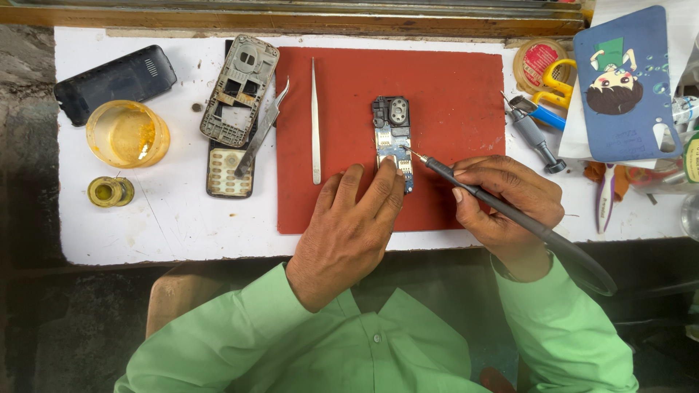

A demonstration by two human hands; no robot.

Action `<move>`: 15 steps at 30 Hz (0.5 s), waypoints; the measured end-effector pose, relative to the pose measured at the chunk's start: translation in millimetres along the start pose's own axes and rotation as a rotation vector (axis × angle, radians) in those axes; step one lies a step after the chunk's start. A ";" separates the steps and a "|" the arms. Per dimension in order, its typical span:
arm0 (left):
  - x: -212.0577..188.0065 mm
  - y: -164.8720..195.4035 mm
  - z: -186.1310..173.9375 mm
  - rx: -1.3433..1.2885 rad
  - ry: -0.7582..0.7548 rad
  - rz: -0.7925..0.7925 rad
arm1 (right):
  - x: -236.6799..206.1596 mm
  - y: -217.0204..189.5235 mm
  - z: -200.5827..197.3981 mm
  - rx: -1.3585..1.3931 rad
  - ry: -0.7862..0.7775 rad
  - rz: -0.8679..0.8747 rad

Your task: The person solders a component onto the motherboard of a disassembled phone using a soldering iron, holding a spool of solder in the other hand. They then set the iron down, brush the board, pick up a small metal component, and work on it with tweezers.

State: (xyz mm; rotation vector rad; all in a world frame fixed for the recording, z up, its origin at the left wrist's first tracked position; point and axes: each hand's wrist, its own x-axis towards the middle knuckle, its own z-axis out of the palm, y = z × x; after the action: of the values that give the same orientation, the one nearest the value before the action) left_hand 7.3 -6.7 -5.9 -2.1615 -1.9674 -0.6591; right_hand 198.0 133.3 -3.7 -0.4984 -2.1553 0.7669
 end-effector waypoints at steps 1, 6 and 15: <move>-0.1 -0.2 -0.1 -0.001 0.000 0.000 | 0.0 0.0 0.0 0.006 -0.001 0.005; 0.1 -0.1 0.2 -0.003 0.002 -0.002 | -0.5 -0.1 0.5 0.003 0.004 -0.003; -0.3 0.0 -0.4 0.004 0.005 0.000 | -0.4 0.0 0.0 0.000 -0.002 -0.004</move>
State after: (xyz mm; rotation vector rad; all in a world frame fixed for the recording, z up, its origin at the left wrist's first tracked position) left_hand 7.1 -7.1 -5.6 -2.1555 -1.9648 -0.6587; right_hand 198.2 133.0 -4.0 -0.4934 -2.1573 0.7650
